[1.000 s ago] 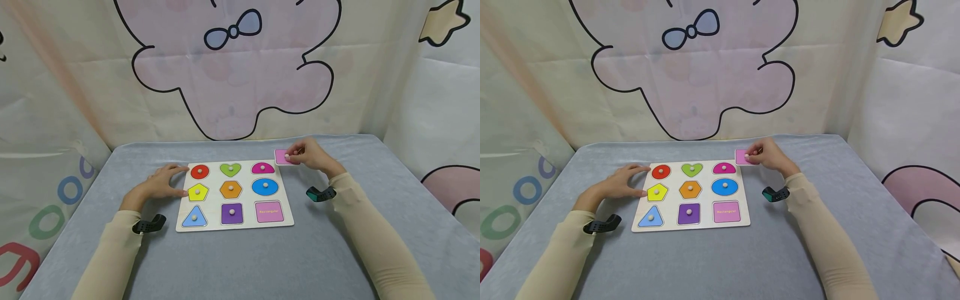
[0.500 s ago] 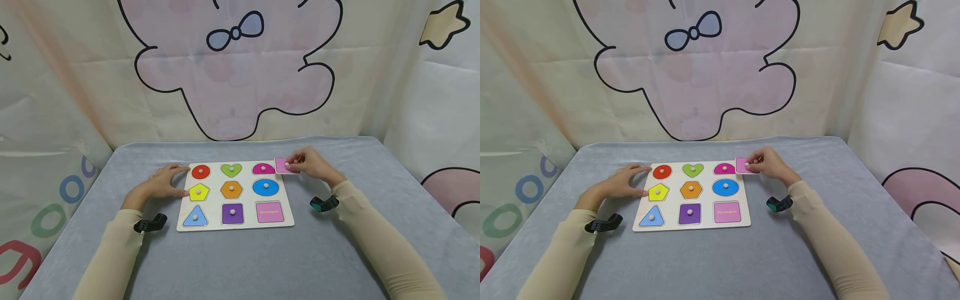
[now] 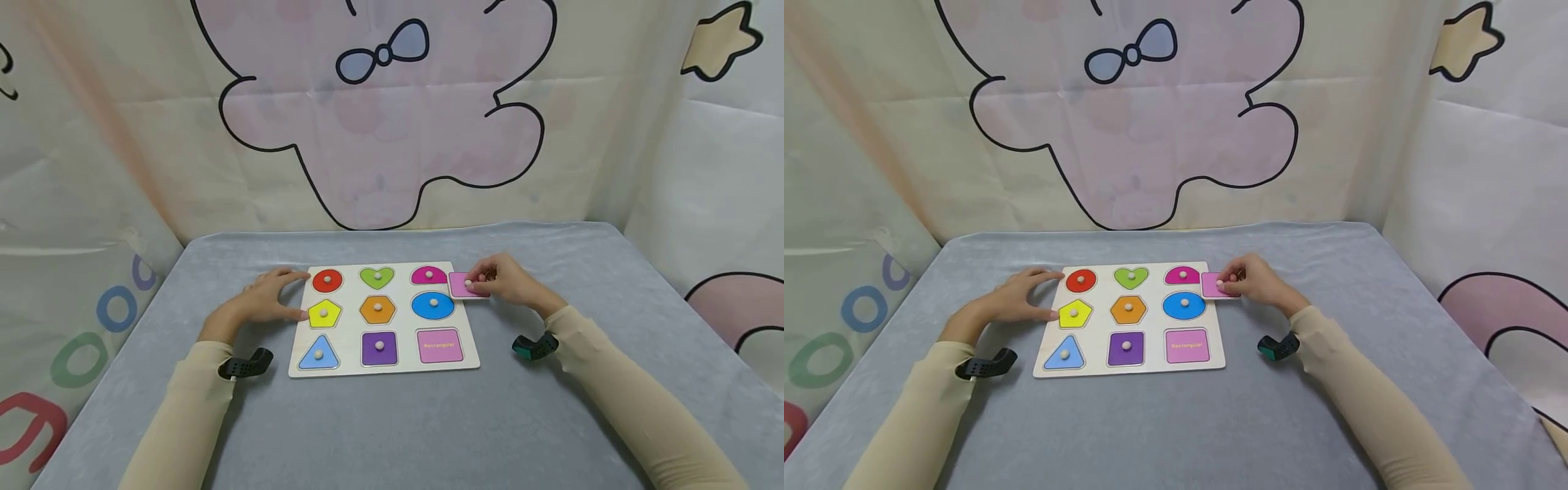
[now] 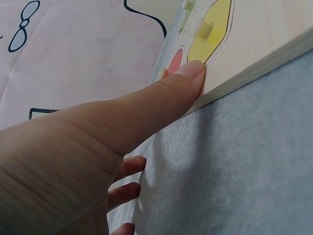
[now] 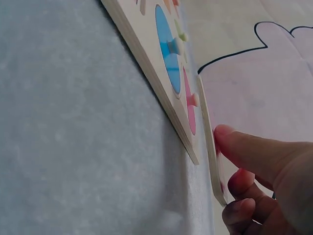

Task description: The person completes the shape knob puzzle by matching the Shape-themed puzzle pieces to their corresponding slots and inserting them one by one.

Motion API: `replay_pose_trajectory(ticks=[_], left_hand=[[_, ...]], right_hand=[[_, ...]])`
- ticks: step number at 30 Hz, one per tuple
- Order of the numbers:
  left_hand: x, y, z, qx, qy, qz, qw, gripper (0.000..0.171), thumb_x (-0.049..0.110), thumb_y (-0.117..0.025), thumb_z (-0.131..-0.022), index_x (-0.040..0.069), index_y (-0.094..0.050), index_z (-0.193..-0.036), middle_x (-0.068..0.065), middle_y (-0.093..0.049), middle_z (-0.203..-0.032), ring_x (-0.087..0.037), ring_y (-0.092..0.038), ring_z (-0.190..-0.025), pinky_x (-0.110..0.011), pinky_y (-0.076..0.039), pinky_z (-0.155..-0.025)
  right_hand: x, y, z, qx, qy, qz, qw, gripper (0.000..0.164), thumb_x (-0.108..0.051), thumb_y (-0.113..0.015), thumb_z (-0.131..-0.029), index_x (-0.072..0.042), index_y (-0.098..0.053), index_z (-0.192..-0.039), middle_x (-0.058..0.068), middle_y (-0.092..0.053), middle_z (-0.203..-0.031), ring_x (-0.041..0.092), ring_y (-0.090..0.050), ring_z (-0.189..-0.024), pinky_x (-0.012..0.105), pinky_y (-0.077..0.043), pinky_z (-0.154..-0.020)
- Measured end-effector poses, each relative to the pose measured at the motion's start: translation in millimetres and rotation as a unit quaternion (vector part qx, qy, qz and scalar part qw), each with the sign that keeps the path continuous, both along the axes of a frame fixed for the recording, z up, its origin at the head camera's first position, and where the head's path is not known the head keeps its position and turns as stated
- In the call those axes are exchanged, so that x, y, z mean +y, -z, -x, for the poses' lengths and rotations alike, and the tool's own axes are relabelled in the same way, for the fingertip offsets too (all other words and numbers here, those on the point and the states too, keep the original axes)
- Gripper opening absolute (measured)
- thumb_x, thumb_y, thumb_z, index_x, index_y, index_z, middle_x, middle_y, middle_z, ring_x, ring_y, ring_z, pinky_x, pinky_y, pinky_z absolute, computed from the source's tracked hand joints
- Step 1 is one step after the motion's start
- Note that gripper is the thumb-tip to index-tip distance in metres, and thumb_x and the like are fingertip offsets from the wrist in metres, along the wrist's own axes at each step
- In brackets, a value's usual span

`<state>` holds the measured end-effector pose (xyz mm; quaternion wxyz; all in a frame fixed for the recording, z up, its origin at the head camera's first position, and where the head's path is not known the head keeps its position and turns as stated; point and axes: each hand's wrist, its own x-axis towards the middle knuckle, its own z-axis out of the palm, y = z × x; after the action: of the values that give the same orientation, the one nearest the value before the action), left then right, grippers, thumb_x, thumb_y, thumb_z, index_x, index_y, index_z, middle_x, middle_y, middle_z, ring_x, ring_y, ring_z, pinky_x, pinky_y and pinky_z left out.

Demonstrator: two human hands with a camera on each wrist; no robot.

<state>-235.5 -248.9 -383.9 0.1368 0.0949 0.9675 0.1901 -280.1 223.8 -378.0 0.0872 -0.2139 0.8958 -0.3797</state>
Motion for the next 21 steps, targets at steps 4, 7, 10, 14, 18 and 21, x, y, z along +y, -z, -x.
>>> replay_pose_trajectory(ticks=[4,7,10,14,18,21], left_hand=[[-1.4,0.9,-0.6,-0.001,-0.002,-0.002,1.0,0.09,0.054,-0.078,-0.081,0.021,-0.04,-0.155,-0.024,-0.026,-0.162,-0.053,-0.024,-0.145,-0.083,-0.019,-0.109],[-1.8,1.8,-0.3,0.0,-0.002,-0.002,1.0,0.09,0.055,-0.078,-0.081,0.021,-0.04,-0.155,-0.024,-0.026,-0.162,-0.053,-0.025,-0.144,-0.083,-0.02,-0.109],[-1.4,2.3,0.2,0.0,-0.002,0.0,1.0,0.09,0.056,-0.078,-0.08,0.022,-0.04,-0.155,-0.023,-0.027,-0.162,-0.052,-0.025,-0.144,-0.082,-0.021,-0.109],[-0.5,1.4,-0.1,-0.001,-0.002,0.001,1.0,0.09,0.055,-0.078,-0.08,0.022,-0.04,-0.155,-0.023,-0.028,-0.162,-0.052,-0.026,-0.144,-0.082,-0.021,-0.109],[-0.3,0.8,-0.3,-0.002,-0.004,0.002,1.0,0.09,0.055,-0.078,-0.081,0.022,-0.04,-0.155,-0.024,-0.027,-0.162,-0.052,-0.026,-0.144,-0.082,-0.02,-0.109],[-0.4,1.0,0.1,-0.002,-0.005,0.003,1.0,0.09,0.054,-0.078,-0.081,0.022,-0.04,-0.156,-0.024,-0.027,-0.162,-0.052,-0.025,-0.145,-0.082,-0.02,-0.109]], right_hand=[[-1.1,1.2,-2.0,-0.005,-0.01,-0.001,1.0,0.016,-0.013,-0.076,-0.09,0.001,-0.076,-0.099,0.003,-0.054,-0.072,0.014,-0.046,-0.067,0.02,-0.035,-0.056],[-1.8,1.0,-4.0,-0.014,-0.011,-0.007,1.0,0.016,-0.014,-0.077,-0.09,-0.001,-0.076,-0.099,0.002,-0.054,-0.073,0.015,-0.047,-0.069,0.02,-0.036,-0.057],[-2.3,0.0,-7.7,-0.018,-0.01,-0.014,1.0,0.015,-0.014,-0.077,-0.09,-0.003,-0.076,-0.099,0.002,-0.054,-0.073,0.017,-0.048,-0.07,0.02,-0.036,-0.057],[-3.6,-2.2,-13.4,-0.014,-0.012,-0.02,1.0,0.014,-0.014,-0.077,-0.09,-0.003,-0.077,-0.099,0.002,-0.054,-0.073,0.018,-0.048,-0.071,0.02,-0.036,-0.056],[-4.8,-2.3,-16.9,-0.013,-0.018,-0.025,0.999,0.012,-0.015,-0.078,-0.089,-0.005,-0.077,-0.096,0.002,-0.053,-0.072,0.017,-0.048,-0.07,0.02,-0.037,-0.056],[-5.2,-1.4,-18.9,-0.012,-0.029,-0.026,0.999,0.011,-0.014,-0.077,-0.089,-0.004,-0.077,-0.095,0.001,-0.052,-0.071,0.016,-0.048,-0.069,0.02,-0.036,-0.056]])
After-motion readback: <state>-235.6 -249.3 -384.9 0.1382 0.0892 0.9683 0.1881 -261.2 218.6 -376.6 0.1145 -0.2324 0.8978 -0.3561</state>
